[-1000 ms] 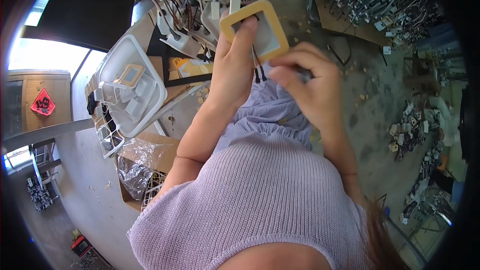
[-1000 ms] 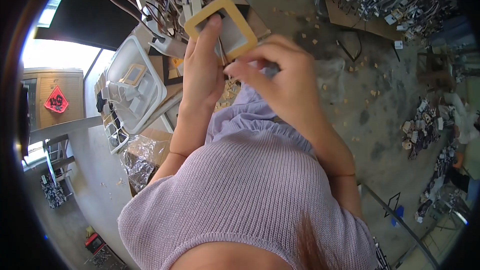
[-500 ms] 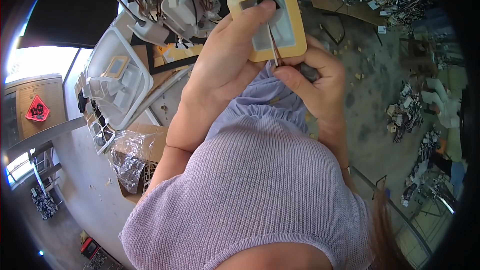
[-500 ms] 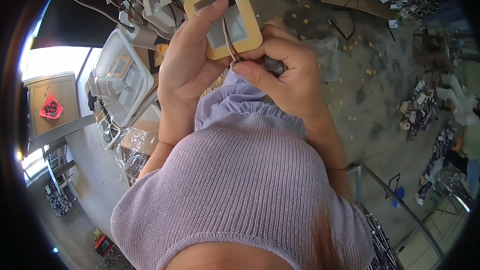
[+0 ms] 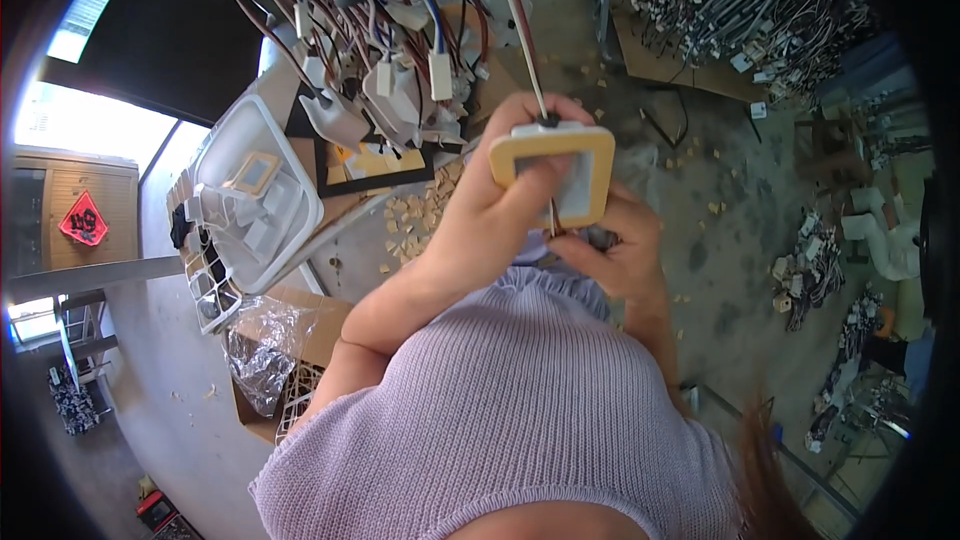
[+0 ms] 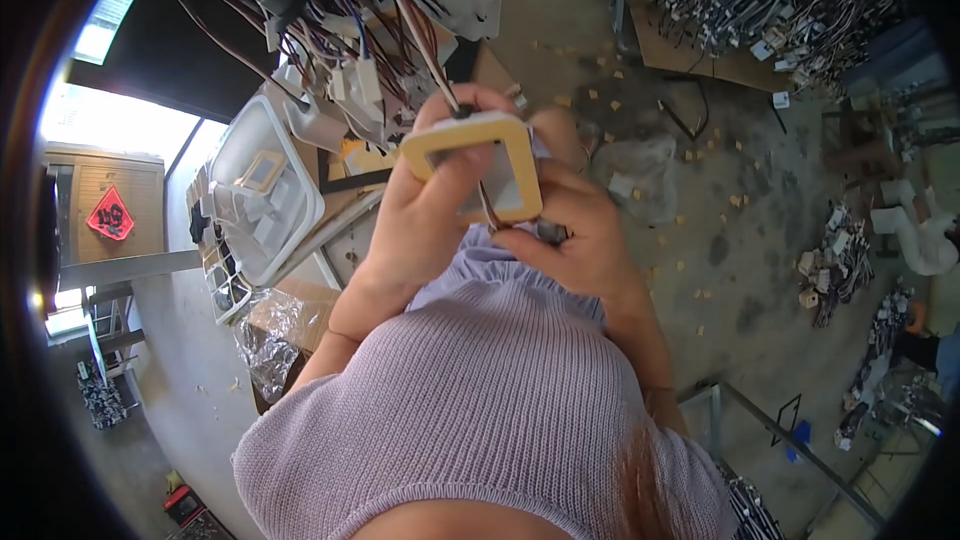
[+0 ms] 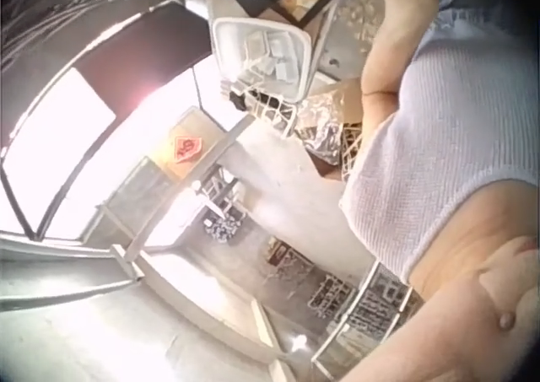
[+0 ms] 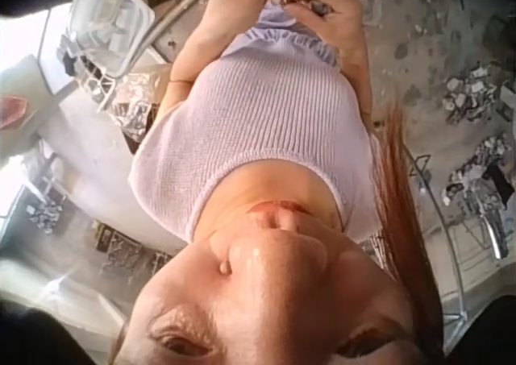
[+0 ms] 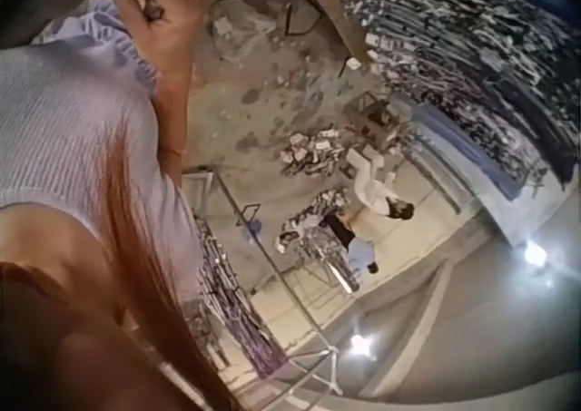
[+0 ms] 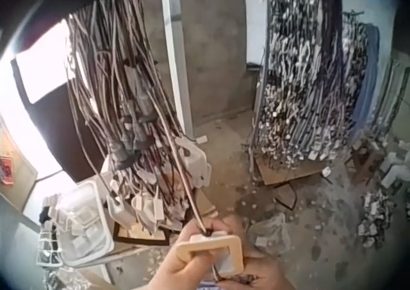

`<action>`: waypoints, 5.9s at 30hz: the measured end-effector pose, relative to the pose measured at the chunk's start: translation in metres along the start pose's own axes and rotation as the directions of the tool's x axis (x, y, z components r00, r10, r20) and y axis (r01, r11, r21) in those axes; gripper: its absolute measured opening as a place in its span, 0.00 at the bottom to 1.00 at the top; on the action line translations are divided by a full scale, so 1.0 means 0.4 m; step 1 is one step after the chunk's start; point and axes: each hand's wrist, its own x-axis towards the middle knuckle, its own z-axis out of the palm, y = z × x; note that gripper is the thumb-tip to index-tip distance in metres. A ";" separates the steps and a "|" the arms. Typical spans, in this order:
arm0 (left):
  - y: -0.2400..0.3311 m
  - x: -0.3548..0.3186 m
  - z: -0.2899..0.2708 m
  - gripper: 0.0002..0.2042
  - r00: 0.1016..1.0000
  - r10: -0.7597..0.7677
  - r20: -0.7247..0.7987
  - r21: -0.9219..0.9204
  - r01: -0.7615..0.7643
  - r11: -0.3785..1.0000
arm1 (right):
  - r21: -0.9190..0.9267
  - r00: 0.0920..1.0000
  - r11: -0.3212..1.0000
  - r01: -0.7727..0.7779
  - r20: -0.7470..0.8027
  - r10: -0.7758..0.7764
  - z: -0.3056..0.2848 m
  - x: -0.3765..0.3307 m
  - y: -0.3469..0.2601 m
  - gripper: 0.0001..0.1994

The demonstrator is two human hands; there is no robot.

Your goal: Taping electrical wires into plastic connectors for wire harness assembly.

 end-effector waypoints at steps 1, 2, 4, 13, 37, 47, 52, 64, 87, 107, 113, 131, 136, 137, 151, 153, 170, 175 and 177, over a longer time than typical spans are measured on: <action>-0.002 -0.006 -0.001 0.12 0.999 0.039 0.018 0.050 -0.040 0.998 | 0.005 1.000 1.000 0.030 0.009 -0.030 0.000 -0.002 0.003 0.13; -0.007 -0.011 -0.003 0.12 0.997 0.072 0.037 0.098 -0.075 0.992 | 0.012 0.998 0.998 0.056 0.016 -0.056 -0.002 -0.005 0.009 0.13; -0.013 -0.008 -0.009 0.14 0.991 0.117 0.062 0.108 -0.123 0.986 | 0.032 0.994 0.997 0.070 0.082 -0.072 -0.009 -0.007 0.024 0.17; -0.051 0.045 -0.065 0.11 0.917 0.358 -0.178 0.402 -0.264 0.877 | 0.671 0.986 0.740 -0.051 -0.081 0.142 0.010 0.019 -0.033 0.29; -0.029 0.030 -0.048 0.36 0.990 0.134 -0.035 0.239 -0.122 0.963 | 0.439 0.975 0.898 -0.031 -0.184 0.124 -0.074 0.091 0.005 0.33; 0.005 0.006 -0.038 0.26 0.973 0.225 -0.051 0.543 -0.162 0.824 | -0.129 0.994 0.989 0.076 0.093 -0.065 -0.116 0.213 -0.067 0.27; 0.003 0.017 -0.052 0.27 0.972 0.234 -0.022 0.493 -0.193 0.848 | -0.132 0.943 0.989 0.067 0.332 -0.019 -0.144 0.262 -0.100 0.29; -0.039 0.063 -0.075 0.27 0.896 0.438 -0.068 0.586 -0.319 0.745 | -0.228 0.869 0.967 0.114 0.494 0.014 -0.149 0.269 -0.132 0.42; -0.047 0.064 -0.072 0.33 0.352 0.185 0.917 -0.395 0.746 0.537 | 0.457 0.481 0.886 0.081 0.761 -0.436 -0.060 0.448 -0.013 0.37; -0.021 0.063 -0.113 0.27 0.825 -0.164 0.542 -0.271 0.356 0.894 | -0.182 0.549 0.891 0.417 0.831 -0.088 -0.146 0.425 -0.089 0.12; -0.040 0.062 -0.117 0.20 0.966 -0.141 0.215 0.004 0.143 0.990 | -0.355 0.679 0.890 0.286 0.731 0.073 -0.163 0.364 -0.123 0.16; -0.070 0.047 -0.037 0.34 0.415 0.218 0.883 -0.469 0.800 0.375 | 0.550 0.431 0.833 0.057 0.739 -0.518 -0.042 0.433 0.002 0.44; -0.085 0.049 -0.058 0.33 0.445 0.261 0.857 -0.509 0.809 0.293 | 0.204 0.510 0.978 0.045 0.837 -0.198 -0.119 0.433 -0.033 0.28; -0.074 0.047 -0.066 0.32 0.526 0.206 0.825 -0.564 0.745 0.355 | 0.176 0.541 0.982 0.075 0.820 -0.188 -0.136 0.425 -0.034 0.27; -0.019 0.045 -0.049 0.17 0.936 -0.222 0.273 -0.086 0.253 0.964 | -0.005 0.916 0.979 -0.204 0.351 0.193 -0.187 0.264 -0.098 0.28; -0.023 0.044 -0.051 0.24 0.848 -0.232 0.477 -0.231 0.375 0.898 | 0.102 0.907 0.993 -0.053 0.422 0.005 -0.151 0.284 -0.066 0.36; -0.045 0.024 -0.064 0.15 0.987 -0.160 -0.030 0.241 0.163 0.957 | 0.111 0.849 0.904 -0.412 0.408 0.336 -0.180 0.246 -0.099 0.33; -0.028 0.010 -0.062 0.18 0.954 -0.236 0.186 0.104 0.220 0.970 | 0.000 0.876 0.989 -0.151 0.464 0.133 -0.131 0.304 -0.064 0.44; -0.020 0.007 -0.061 0.20 0.933 -0.257 0.251 0.036 0.256 0.966 | 0.203 0.766 0.975 -0.094 0.640 -0.059 -0.122 0.330 -0.045 0.35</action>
